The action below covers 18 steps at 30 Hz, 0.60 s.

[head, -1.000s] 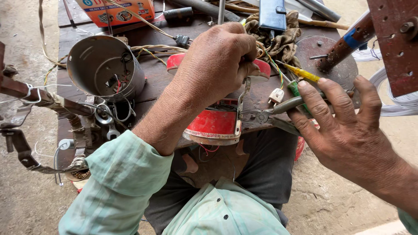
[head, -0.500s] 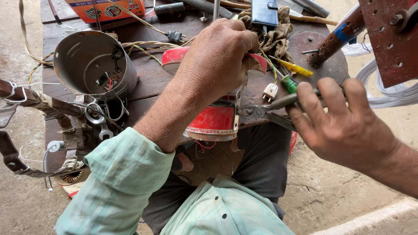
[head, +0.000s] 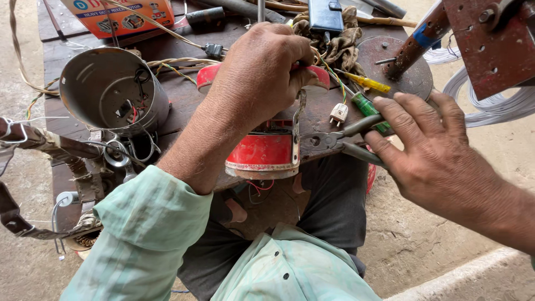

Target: The person repairs a small red electric motor at a cluttered workbench. They manipulate the motor's mounting bracket and wiring by hand, use pliers to grip and adjust parts, tighten components with a screwdriver, wipe the motor with a rag, and reposition the motor repeatedly while working on its base and shaft.

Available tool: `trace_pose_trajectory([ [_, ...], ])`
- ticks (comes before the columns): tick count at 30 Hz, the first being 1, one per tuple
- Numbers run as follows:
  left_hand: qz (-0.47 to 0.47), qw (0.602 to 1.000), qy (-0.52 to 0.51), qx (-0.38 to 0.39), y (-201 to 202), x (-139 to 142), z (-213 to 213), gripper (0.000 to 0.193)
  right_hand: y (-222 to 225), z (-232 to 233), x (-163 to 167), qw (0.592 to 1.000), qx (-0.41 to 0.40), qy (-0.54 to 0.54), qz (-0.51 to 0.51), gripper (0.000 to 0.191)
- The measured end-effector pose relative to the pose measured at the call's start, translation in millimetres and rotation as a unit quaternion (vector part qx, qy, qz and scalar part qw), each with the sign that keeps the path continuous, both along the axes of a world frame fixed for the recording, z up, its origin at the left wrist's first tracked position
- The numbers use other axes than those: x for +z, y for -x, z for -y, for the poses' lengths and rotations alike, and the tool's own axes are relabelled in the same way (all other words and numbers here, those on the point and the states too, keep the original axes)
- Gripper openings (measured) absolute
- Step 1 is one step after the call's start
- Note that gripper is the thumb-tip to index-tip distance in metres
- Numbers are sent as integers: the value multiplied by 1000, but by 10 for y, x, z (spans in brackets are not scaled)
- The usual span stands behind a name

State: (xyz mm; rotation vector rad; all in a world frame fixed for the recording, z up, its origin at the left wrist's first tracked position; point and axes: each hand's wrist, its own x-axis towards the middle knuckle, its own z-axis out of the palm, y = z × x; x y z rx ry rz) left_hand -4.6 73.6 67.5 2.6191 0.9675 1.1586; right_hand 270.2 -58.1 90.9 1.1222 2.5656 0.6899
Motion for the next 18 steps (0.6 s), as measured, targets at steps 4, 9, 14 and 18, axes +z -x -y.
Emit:
trace_pose_trajectory([
  [4, 7, 1000, -6, -8, -63, -22, -6, 18, 15, 67, 5, 996, 11, -59, 63, 38],
  [9, 7, 999, 2, -36, -56, 12, -86, 23, 23, 65, -9, 987, 10, -93, 130, 37],
  [14, 17, 997, 24, -70, -40, 40, -146, 33, 23, 35, 24, 993, 43, -80, 80, 38],
  [18, 22, 997, 30, -69, -95, 31, -159, 34, 8, -20, 57, 996, 47, -35, 62, 38],
])
